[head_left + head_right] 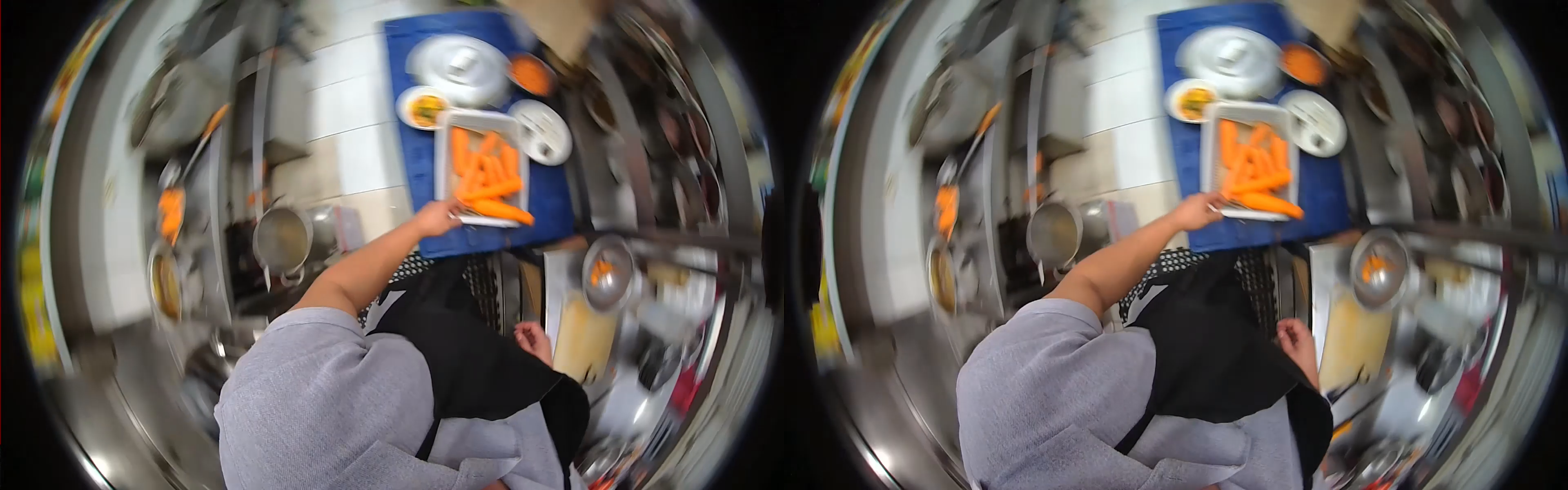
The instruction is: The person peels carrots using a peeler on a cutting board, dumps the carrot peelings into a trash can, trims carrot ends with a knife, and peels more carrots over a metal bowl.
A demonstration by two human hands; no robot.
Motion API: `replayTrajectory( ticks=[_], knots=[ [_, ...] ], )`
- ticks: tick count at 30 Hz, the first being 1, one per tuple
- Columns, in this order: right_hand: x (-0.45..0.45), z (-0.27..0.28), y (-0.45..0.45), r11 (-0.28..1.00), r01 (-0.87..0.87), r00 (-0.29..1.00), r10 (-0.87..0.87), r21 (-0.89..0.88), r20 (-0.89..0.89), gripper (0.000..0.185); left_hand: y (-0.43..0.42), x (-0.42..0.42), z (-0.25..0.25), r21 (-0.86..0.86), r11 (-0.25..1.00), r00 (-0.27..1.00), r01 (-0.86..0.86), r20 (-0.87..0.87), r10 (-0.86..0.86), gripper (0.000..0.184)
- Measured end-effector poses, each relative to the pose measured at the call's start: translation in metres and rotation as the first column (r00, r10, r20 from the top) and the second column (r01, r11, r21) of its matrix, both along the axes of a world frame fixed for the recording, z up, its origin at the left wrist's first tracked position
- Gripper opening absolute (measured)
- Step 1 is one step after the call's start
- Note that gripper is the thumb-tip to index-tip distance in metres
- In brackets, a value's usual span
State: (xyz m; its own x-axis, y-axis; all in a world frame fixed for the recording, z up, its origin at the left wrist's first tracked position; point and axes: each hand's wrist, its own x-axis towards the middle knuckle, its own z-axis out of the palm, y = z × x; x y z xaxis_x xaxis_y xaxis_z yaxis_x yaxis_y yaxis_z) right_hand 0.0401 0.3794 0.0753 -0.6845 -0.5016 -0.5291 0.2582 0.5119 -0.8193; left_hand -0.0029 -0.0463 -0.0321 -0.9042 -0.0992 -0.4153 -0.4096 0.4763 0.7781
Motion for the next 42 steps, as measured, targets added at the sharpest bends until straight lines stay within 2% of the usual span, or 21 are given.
replayTrajectory(
  ticks=[1,3,4,6,8,10,13,14,16,18,21,24,25,27,28,32,35,38,42],
  knots=[
    [-0.002,-0.016,-0.01,0.996,-0.07,0.996,0.073,-0.059,0.057,0.011,-0.007,0.031,0.003,-0.019,0.999,0.985,-0.049,-0.166,0.045,0.039],
    [-0.003,-0.042,-0.036,0.967,-0.222,0.948,0.245,-0.128,0.205,0.011,-0.024,0.094,0.044,0.113,0.978,0.976,-0.174,-0.116,0.186,0.04],
    [-0.011,-0.054,-0.058,0.916,-0.383,0.907,0.397,-0.119,0.136,0.011,-0.03,0.129,0.081,0.13,0.963,0.964,-0.236,-0.092,0.249,0.038],
    [-0.013,-0.067,-0.085,0.777,-0.628,0.778,0.628,-0.043,0.012,0.011,-0.054,0.2,0.084,0.085,0.936,0.925,-0.341,-0.147,0.35,0.039],
    [-0.012,-0.073,-0.12,0.765,-0.64,0.768,0.64,-0.069,-0.027,0.011,-0.092,0.268,0.1,-0.077,0.882,0.882,-0.466,-0.121,0.455,0.037],
    [-0.007,-0.05,-0.161,0.729,-0.684,0.723,0.683,0.034,-0.106,0.011,-0.119,0.325,0.151,-0.125,0.699,0.71,-0.704,-0.087,0.699,0.037],
    [0.002,-0.049,-0.197,0.773,-0.634,0.768,0.633,0.023,-0.1,0.01,-0.193,0.403,0.177,-0.086,0.563,0.554,-0.822,-0.348,0.756,0.032],
    [0.005,-0.053,-0.206,0.746,-0.663,0.741,0.666,0.06,-0.089,0.009,-0.219,0.427,0.18,-0.082,0.501,0.486,-0.861,-0.42,0.766,0.031],
    [0.006,-0.066,-0.219,0.688,-0.713,0.688,0.724,0.134,-0.059,0.009,-0.255,0.456,0.229,-0.31,0.336,0.456,-0.89,-0.566,0.687,0.029],
    [0.013,-0.072,-0.235,0.628,-0.74,0.631,0.772,0.242,-0.074,0.009,-0.314,0.491,0.236,-0.441,0.239,0.485,-0.865,-0.61,0.627,0.028],
    [0.028,-0.071,-0.266,0.539,-0.754,0.551,0.83,0.375,-0.086,0.01,-0.406,0.532,0.238,-0.694,0.146,0.631,-0.705,-0.521,0.575,0.032],
    [0.048,-0.081,-0.296,0.631,-0.664,0.694,0.719,0.401,0.017,0.01,-0.493,0.558,0.221,-0.805,0.099,0.695,-0.585,-0.435,0.572,0.035],
    [0.055,-0.087,-0.302,0.659,-0.649,0.728,0.683,0.38,0.057,0.009,-0.511,0.557,0.228,-0.845,0.146,0.709,-0.514,-0.324,0.626,0.04],
    [0.067,-0.096,-0.32,0.713,-0.614,0.782,0.608,0.34,0.137,0.009,-0.541,0.555,0.237,-0.895,0.29,0.779,-0.34,-0.095,0.62,0.041],
    [0.071,-0.093,-0.33,0.698,-0.631,0.765,0.632,0.338,0.123,0.008,-0.554,0.555,0.241,-0.9,0.362,0.799,-0.242,0.027,0.601,0.042],
    [0.093,-0.074,-0.367,0.663,-0.645,0.738,0.67,0.38,0.082,0.007,-0.58,0.544,0.247,-0.856,0.515,0.81,0.045,0.333,0.482,0.044],
    [0.098,-0.066,-0.386,0.63,-0.651,0.722,0.686,0.423,0.09,0.007,-0.589,0.551,0.222,-0.914,0.406,0.871,0.025,0.219,0.44,0.057],
    [0.094,-0.081,-0.387,0.621,-0.652,0.723,0.683,0.435,0.109,0.006,-0.582,0.553,0.237,-0.887,0.459,0.889,0.046,0.245,0.386,0.059],
    [0.08,-0.074,-0.396,0.638,-0.632,0.751,0.644,0.44,0.145,0.007,-0.585,0.564,0.248,-0.852,0.514,0.913,-0.098,0.129,0.388,0.059]
  ],
)
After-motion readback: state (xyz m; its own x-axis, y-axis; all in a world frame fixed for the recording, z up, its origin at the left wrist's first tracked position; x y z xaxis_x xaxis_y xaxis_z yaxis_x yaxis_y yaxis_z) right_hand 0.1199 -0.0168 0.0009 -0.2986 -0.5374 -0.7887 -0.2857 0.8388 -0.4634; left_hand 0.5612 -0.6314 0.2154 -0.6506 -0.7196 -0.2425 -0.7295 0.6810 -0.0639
